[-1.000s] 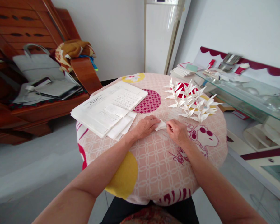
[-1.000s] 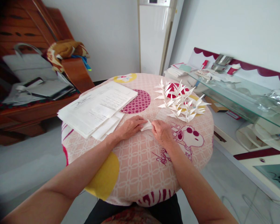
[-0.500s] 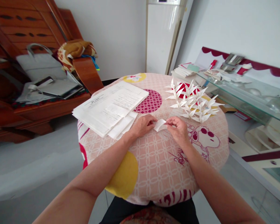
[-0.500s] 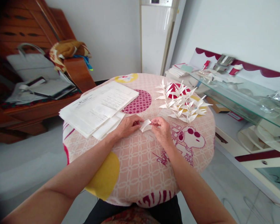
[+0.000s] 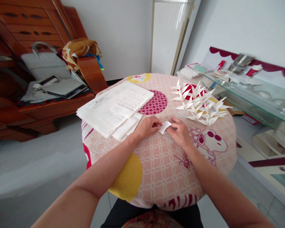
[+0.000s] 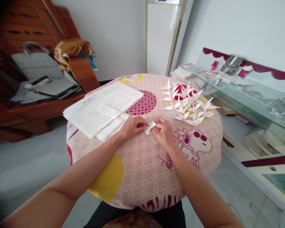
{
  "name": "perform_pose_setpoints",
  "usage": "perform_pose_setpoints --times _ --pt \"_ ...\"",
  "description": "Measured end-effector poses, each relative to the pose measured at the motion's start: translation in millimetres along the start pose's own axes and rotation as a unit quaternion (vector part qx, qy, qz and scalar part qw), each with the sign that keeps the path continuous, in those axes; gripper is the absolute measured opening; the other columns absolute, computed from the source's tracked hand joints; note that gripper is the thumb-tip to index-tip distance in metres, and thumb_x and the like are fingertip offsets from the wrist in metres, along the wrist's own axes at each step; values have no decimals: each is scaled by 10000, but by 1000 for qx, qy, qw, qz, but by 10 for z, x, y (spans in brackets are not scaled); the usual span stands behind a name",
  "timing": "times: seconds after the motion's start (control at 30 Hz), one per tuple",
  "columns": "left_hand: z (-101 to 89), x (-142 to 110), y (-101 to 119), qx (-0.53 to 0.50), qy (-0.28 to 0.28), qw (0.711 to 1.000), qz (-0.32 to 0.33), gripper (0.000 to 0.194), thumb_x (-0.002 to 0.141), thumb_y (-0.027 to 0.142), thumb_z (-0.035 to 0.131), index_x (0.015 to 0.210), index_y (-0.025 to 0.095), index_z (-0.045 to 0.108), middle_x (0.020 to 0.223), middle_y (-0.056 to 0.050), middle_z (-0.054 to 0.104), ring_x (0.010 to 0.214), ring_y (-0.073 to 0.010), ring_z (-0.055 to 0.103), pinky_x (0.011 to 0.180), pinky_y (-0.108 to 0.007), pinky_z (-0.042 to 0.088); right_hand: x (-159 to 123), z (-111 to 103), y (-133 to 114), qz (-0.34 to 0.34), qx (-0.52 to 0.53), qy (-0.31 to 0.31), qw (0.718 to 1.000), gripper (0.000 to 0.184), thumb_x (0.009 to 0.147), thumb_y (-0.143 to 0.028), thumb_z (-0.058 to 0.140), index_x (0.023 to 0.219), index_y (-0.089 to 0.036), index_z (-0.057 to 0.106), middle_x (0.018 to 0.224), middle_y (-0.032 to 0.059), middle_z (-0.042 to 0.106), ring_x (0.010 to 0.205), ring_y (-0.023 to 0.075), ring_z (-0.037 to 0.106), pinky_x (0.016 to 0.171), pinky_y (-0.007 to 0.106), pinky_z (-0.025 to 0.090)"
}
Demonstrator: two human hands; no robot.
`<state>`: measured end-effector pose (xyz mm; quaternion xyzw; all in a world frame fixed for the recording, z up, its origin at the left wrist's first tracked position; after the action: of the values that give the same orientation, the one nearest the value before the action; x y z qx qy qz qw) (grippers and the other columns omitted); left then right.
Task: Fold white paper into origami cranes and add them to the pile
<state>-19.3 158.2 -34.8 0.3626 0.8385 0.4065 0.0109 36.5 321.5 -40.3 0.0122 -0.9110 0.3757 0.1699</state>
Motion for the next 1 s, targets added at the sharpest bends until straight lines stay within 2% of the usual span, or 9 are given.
perform_pose_setpoints --times 0.13,0.27,0.4,0.57,0.83,1.0 --pt "8 18 -23 -14 -2 1000 -16 215 752 130 659 936 161 766 819 -21 692 690 -112 626 643 -199 492 67 61 33 20 17 -41 999 196 695 -233 792 890 -211 802 1452 121 569 1315 359 545 1095 501 413" --pt "14 27 -52 -39 -9 998 -38 249 715 120 680 945 157 768 787 -6 688 669 -104 622 620 -186 487 105 115 31 35 20 -51 998 347 610 -218 839 953 -203 789 1465 125 551 1325 372 529 1108 500 397" --pt "8 30 -60 -43 -11 998 -53 268 677 126 718 939 146 772 790 -7 685 658 -101 617 608 -181 483 122 144 2 27 1 -47 999 280 573 -195 836 842 -180 757 1439 144 561 1298 376 542 1090 495 401" --pt "14 35 -69 -35 -11 998 -58 287 665 96 683 931 155 773 784 -4 688 651 -102 614 601 -180 485 127 155 -9 17 -1 -38 999 246 548 -209 836 746 -190 690 1388 135 590 1264 363 559 1077 497 402" --pt "32 42 -111 -45 -12 997 -62 289 657 117 681 931 154 767 801 -8 702 648 -107 621 595 -185 493 121 227 32 38 6 -8 999 390 513 -230 825 875 -197 684 1389 138 562 1277 364 532 1073 508 410" --pt "36 42 -136 -57 -15 996 -65 282 662 115 665 923 159 762 808 -7 712 674 -113 641 614 -186 513 120 241 23 49 7 -15 999 351 515 -196 786 840 -200 655 1372 125 562 1255 339 542 1077 483 408"
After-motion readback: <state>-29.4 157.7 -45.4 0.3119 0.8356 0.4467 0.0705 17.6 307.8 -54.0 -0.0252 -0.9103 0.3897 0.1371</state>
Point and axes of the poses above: each hand's wrist, its own x-axis towards the middle knuckle, its own z-axis out of the palm, y = z × x, the point moved 6 cm from there along x, towards the middle knuckle
